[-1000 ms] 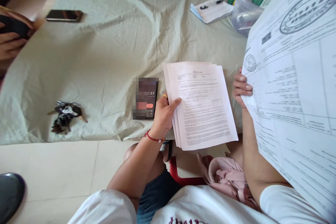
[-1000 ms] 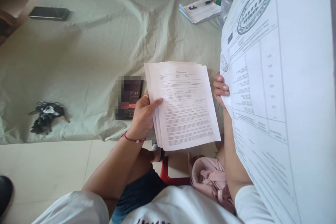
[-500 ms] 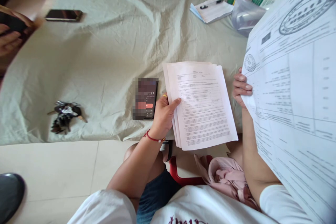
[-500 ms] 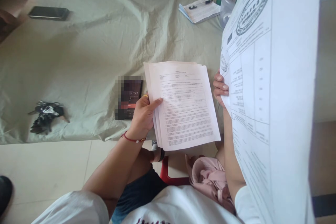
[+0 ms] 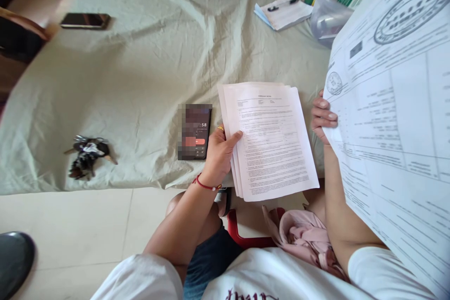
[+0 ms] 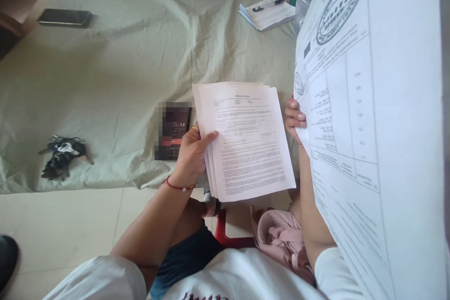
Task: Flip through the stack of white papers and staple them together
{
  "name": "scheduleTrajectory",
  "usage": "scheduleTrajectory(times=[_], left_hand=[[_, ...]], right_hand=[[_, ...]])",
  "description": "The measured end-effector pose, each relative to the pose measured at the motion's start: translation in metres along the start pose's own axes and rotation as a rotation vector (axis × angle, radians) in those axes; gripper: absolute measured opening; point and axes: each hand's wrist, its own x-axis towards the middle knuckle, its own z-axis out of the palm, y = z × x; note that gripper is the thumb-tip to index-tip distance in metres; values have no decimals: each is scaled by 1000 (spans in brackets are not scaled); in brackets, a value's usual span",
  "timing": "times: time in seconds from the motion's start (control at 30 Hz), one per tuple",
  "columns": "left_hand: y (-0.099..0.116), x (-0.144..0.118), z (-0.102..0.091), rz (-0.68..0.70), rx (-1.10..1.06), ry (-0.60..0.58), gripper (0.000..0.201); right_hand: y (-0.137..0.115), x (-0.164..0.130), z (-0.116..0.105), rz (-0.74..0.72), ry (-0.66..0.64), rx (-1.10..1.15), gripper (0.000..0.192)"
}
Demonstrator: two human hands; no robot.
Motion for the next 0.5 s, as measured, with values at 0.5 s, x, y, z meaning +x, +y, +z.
scheduleTrajectory(times=[0.5], left_hand=[[0, 0, -1, -9, 4, -11, 47]], right_hand=[[-5, -11, 5, -134, 337, -239, 51]])
